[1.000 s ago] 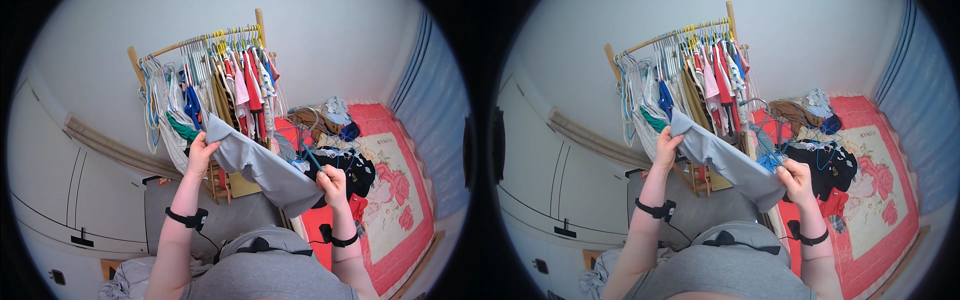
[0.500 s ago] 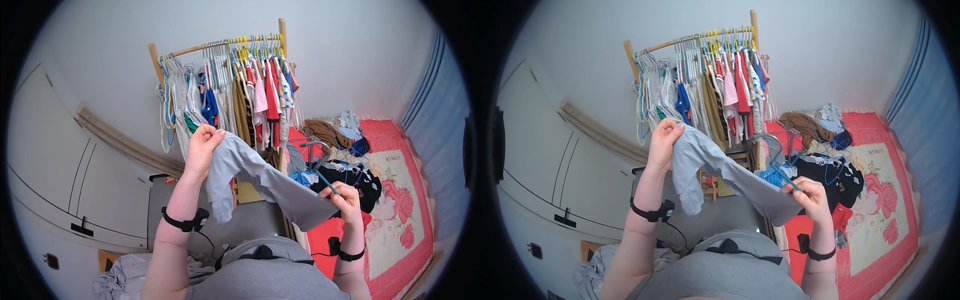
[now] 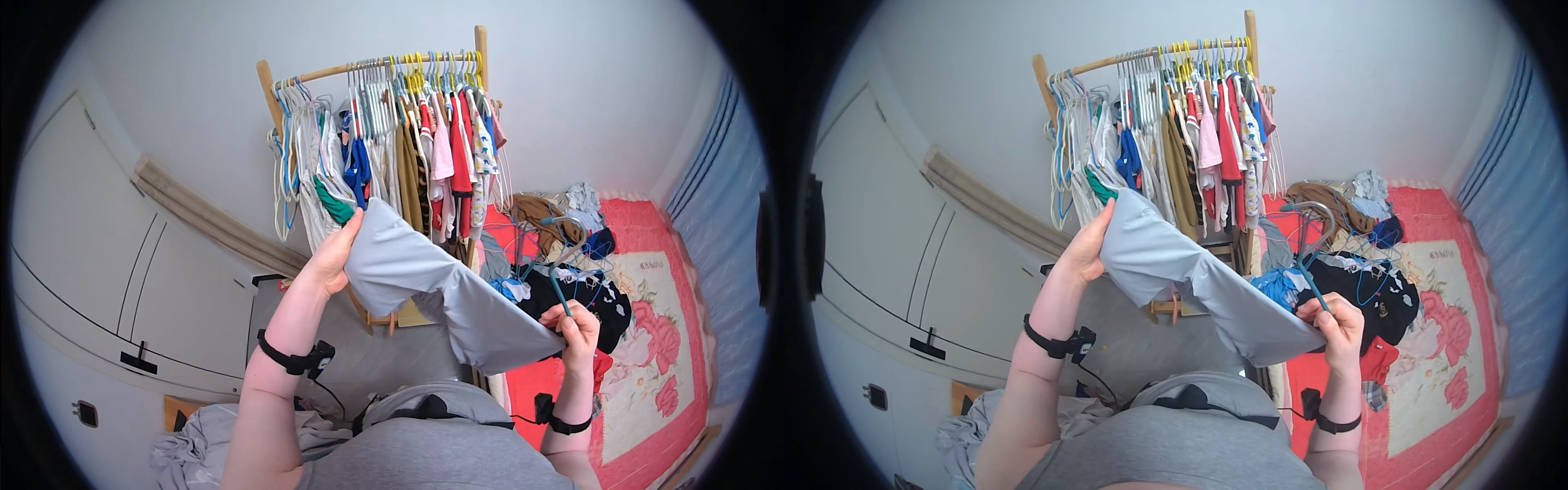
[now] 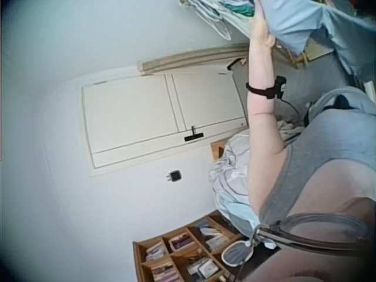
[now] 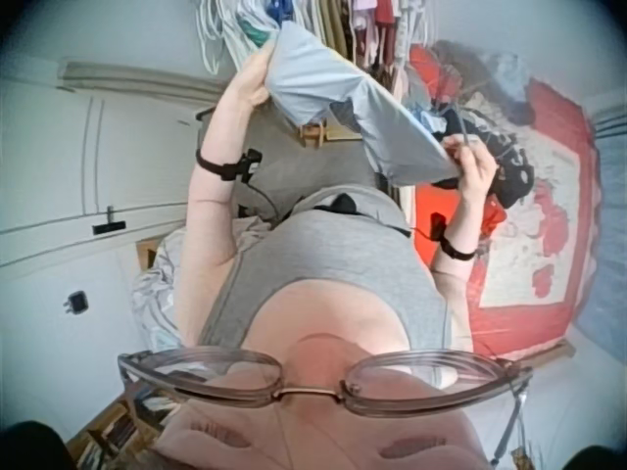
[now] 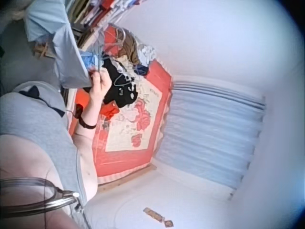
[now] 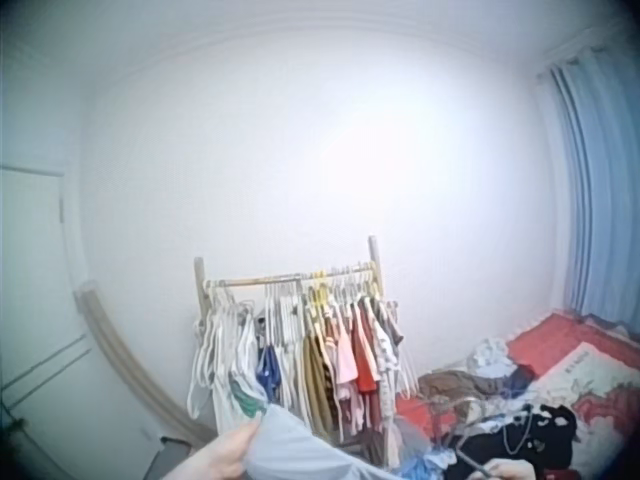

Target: The person picks up clothes from a bed, places them on hangers, and hangs them on a nearby clothing rack. The person handles shirts and pants one at a time, placing each on a hanger and then on the rack.

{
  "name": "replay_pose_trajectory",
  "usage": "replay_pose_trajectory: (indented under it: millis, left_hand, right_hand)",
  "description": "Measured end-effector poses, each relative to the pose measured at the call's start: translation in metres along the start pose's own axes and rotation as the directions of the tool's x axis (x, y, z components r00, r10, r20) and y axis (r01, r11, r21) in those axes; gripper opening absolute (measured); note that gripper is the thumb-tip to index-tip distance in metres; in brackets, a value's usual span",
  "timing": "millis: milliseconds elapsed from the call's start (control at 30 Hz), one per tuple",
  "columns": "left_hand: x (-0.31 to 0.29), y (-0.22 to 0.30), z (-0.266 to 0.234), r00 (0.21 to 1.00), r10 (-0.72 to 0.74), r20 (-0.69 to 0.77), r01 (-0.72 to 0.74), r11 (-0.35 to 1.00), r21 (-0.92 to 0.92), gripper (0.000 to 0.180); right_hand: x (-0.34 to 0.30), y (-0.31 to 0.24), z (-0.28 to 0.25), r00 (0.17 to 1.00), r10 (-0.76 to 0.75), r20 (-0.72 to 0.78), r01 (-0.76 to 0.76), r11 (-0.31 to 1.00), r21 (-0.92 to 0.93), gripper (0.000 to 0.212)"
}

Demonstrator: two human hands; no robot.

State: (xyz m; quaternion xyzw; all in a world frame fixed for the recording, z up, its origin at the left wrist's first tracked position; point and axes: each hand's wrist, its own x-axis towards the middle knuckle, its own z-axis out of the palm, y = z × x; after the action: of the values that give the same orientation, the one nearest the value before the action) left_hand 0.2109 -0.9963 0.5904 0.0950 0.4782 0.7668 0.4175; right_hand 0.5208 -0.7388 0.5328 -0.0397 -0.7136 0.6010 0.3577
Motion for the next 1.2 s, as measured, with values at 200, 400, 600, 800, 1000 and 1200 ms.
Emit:
replay_pose_trajectory:
  millis: [200, 400, 600, 800, 1000, 1200]
  left_hand:
    - [0.016, 0.008, -0.015, 0.984, -0.017, 0.178, -0.035, 0.959, 0.283, 0.036]
    - [-0.004, 0.026, 0.018, 0.953, 0.124, 0.277, -0.193, 0.952, 0.238, 0.038]
    - [-0.057, 0.034, 0.085, 0.91, 0.2, 0.364, -0.311, 0.909, 0.276, 0.049]
    - [-0.028, 0.03, 0.075, 0.937, 0.229, 0.265, -0.308, 0.898, 0.314, 0.026]
    - [-0.024, 0.03, 0.07, 0.923, 0.326, 0.205, -0.377, 0.874, 0.306, 0.018]
    - [-0.017, 0.019, 0.06, 0.889, 0.437, 0.135, -0.453, 0.8, 0.393, 0.019]
  right_hand:
    - [-0.004, -0.002, -0.018, 0.997, -0.04, -0.071, 0.034, 0.997, -0.073, 0.029]
    - [-0.01, -0.011, -0.027, 0.991, -0.131, -0.04, 0.123, 0.978, -0.17, 0.028]
    - [-0.017, -0.024, -0.034, 0.97, -0.243, -0.015, 0.239, 0.963, -0.129, 0.034]
    - [-0.007, -0.013, -0.012, 0.97, -0.23, 0.082, 0.238, 0.966, -0.104, 0.03]
    - [-0.008, -0.01, -0.001, 0.981, -0.168, 0.101, 0.173, 0.984, -0.047, 0.033]
    - [-0.004, -0.009, -0.006, 0.971, -0.169, 0.167, 0.17, 0.985, 0.009, 0.022]
